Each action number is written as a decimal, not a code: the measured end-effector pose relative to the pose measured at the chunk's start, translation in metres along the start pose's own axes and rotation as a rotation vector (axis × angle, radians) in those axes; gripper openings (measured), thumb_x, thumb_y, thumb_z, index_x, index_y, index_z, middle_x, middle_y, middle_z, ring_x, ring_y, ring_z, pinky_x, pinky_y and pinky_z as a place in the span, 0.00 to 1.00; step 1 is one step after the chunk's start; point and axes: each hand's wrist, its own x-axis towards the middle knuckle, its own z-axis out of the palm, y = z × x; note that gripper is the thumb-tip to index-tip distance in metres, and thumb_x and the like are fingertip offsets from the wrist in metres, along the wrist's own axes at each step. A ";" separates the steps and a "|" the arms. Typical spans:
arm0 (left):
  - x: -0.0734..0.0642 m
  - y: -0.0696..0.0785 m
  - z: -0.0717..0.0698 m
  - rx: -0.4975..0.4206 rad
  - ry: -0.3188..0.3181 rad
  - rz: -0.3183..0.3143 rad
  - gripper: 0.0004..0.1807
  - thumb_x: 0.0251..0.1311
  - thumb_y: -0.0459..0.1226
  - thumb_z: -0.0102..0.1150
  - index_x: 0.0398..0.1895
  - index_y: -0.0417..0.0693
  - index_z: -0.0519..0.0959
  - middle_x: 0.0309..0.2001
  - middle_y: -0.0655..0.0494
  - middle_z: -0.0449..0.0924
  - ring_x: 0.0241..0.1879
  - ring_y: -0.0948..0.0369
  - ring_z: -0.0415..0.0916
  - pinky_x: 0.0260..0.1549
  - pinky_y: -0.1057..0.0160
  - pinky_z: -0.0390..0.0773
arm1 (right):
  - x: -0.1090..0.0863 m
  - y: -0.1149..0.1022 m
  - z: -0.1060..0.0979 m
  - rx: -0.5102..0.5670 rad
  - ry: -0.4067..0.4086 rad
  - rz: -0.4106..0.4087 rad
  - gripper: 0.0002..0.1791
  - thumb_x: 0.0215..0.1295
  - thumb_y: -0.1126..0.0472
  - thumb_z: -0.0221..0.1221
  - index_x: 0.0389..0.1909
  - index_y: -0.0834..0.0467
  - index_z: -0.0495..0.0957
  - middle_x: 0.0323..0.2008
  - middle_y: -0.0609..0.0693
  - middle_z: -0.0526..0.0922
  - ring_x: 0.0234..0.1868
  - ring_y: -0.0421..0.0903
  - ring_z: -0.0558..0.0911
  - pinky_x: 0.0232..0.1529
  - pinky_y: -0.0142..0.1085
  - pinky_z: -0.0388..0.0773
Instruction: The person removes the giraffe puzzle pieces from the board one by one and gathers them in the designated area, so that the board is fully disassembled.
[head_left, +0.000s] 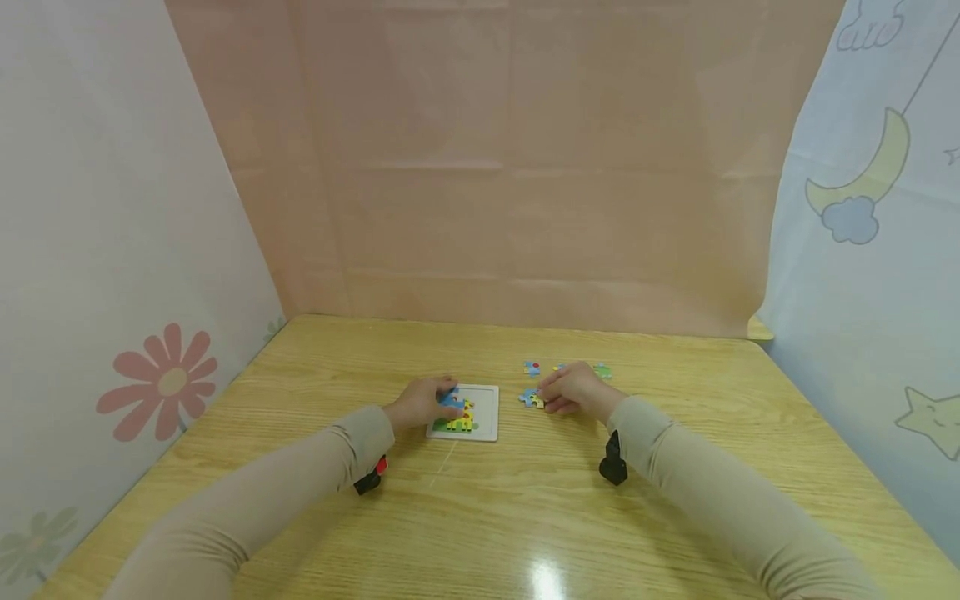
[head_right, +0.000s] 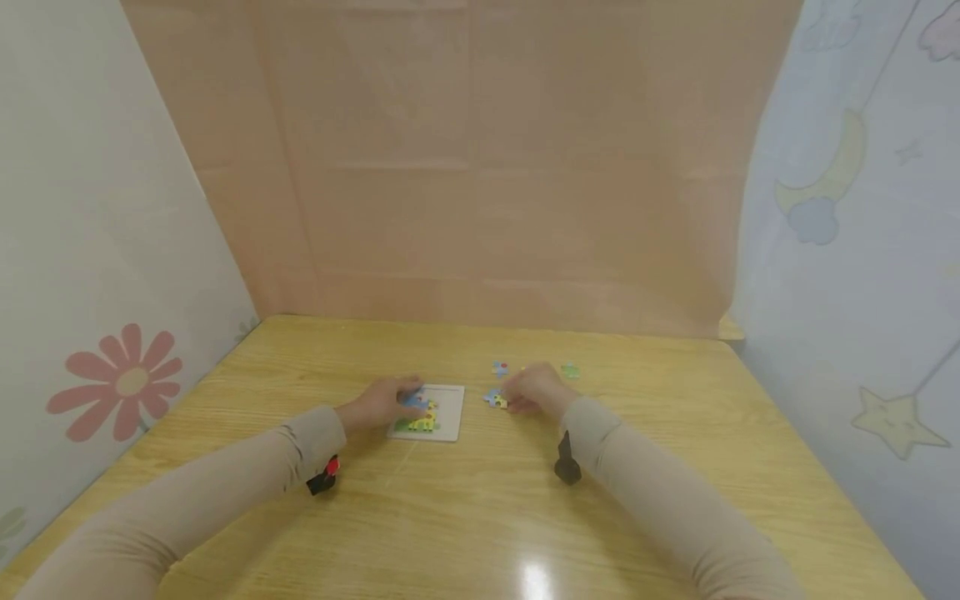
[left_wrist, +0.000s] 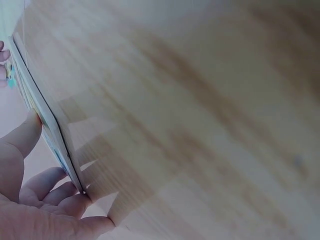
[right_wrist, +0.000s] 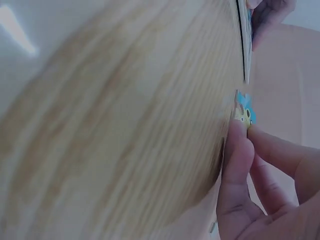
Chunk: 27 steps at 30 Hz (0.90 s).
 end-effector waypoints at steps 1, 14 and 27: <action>0.000 -0.001 0.000 0.003 0.001 0.002 0.37 0.58 0.44 0.67 0.70 0.45 0.66 0.74 0.50 0.59 0.74 0.47 0.53 0.72 0.48 0.55 | 0.000 0.001 0.000 -0.017 0.012 -0.001 0.10 0.60 0.66 0.66 0.41 0.65 0.83 0.25 0.51 0.87 0.22 0.41 0.84 0.25 0.32 0.82; -0.001 0.002 -0.001 0.006 0.001 0.010 0.37 0.58 0.44 0.67 0.70 0.45 0.66 0.74 0.49 0.59 0.74 0.48 0.53 0.72 0.49 0.55 | 0.002 0.003 0.003 -0.094 0.059 -0.035 0.07 0.57 0.66 0.68 0.36 0.64 0.86 0.19 0.49 0.84 0.17 0.39 0.79 0.20 0.30 0.79; 0.000 0.000 0.001 -0.016 0.005 0.011 0.37 0.58 0.44 0.67 0.70 0.44 0.66 0.73 0.49 0.60 0.74 0.47 0.54 0.72 0.49 0.55 | 0.004 0.001 0.004 -0.143 0.060 -0.014 0.07 0.57 0.64 0.68 0.36 0.63 0.86 0.20 0.49 0.83 0.14 0.38 0.76 0.18 0.30 0.79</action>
